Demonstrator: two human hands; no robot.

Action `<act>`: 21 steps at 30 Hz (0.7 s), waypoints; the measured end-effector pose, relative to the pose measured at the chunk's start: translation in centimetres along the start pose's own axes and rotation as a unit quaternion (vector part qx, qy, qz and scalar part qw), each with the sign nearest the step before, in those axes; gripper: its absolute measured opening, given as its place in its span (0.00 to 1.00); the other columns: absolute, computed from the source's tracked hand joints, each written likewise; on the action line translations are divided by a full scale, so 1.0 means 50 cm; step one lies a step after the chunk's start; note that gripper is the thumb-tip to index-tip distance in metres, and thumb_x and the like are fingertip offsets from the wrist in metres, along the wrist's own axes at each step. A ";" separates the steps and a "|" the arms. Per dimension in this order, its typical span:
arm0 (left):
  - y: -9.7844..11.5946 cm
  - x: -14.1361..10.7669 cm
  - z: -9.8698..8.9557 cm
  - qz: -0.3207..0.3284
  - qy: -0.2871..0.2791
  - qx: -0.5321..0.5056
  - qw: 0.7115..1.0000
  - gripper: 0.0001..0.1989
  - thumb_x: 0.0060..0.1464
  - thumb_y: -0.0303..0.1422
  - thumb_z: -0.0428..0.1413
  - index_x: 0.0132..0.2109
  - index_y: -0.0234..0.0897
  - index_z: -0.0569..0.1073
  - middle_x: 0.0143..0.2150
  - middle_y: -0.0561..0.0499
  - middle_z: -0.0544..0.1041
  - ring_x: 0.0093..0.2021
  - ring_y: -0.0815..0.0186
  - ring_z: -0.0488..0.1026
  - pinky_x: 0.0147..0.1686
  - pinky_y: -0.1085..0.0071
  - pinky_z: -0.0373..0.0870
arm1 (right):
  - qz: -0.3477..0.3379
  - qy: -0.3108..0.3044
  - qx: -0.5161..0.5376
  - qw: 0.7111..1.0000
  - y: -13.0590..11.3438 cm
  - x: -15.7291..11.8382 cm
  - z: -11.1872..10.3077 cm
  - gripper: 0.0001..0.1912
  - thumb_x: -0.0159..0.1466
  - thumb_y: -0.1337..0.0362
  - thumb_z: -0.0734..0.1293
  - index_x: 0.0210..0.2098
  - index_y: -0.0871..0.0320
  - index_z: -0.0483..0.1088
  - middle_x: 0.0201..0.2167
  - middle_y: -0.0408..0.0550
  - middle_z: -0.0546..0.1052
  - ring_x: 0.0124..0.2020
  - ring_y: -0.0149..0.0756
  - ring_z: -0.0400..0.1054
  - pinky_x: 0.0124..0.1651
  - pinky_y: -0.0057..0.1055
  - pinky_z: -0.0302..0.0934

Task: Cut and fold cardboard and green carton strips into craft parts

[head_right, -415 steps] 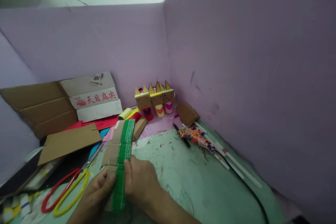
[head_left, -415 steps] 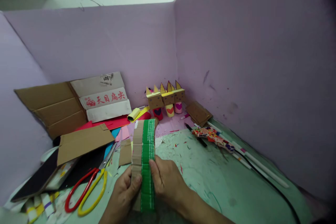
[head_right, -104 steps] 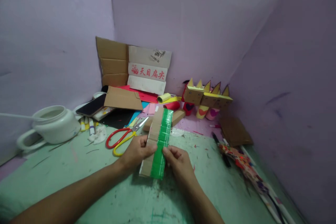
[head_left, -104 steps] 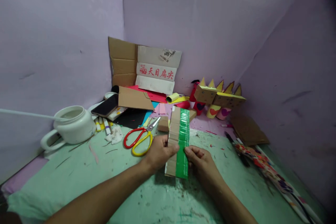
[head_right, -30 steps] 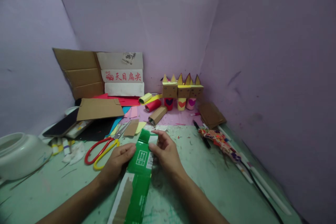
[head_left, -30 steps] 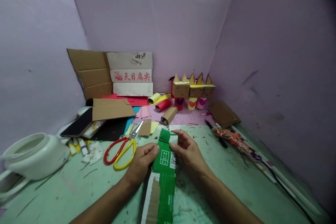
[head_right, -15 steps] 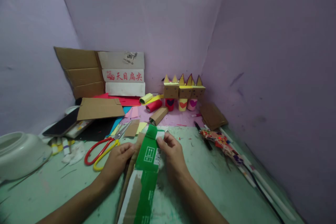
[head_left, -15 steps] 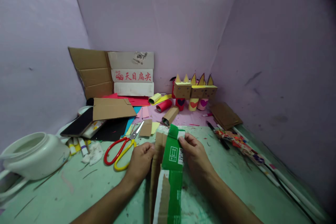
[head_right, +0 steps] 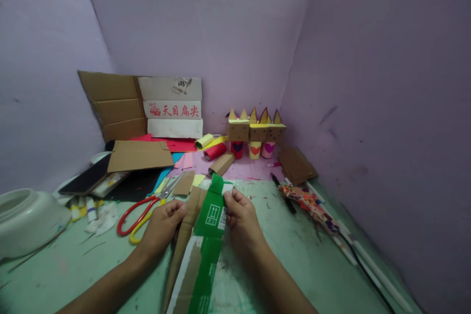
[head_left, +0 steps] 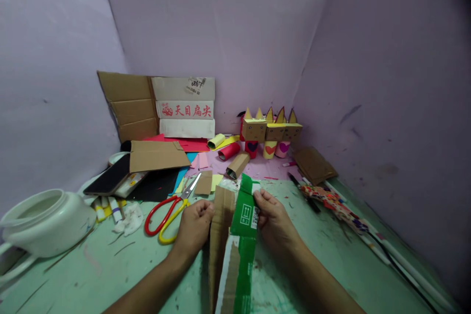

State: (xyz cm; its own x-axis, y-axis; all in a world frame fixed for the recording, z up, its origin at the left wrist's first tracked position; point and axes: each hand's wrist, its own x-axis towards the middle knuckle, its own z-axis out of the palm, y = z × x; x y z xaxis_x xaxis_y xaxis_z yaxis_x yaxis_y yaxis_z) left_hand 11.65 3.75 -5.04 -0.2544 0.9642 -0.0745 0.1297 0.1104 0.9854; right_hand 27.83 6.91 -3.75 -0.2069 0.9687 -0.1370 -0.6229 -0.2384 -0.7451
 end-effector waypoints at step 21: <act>0.007 0.000 0.001 0.011 0.017 -0.016 1.000 0.18 0.39 0.47 0.58 0.23 0.35 0.70 0.16 0.56 0.67 0.17 0.69 0.62 0.17 0.75 0.57 | 0.002 -0.075 -0.010 0.997 -0.015 -0.009 -0.007 0.18 0.43 0.63 0.77 0.33 0.57 0.73 0.27 0.45 0.78 0.27 0.38 0.74 0.30 0.31 0.68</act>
State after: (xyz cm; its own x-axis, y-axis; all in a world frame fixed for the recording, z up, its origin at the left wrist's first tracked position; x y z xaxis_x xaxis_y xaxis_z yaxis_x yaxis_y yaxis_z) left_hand 11.74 3.80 -4.69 -0.2843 0.9575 -0.0482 0.1050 0.0810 0.9912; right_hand 28.64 6.70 -3.35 -0.3207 0.9463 -0.0408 -0.6068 -0.2383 -0.7583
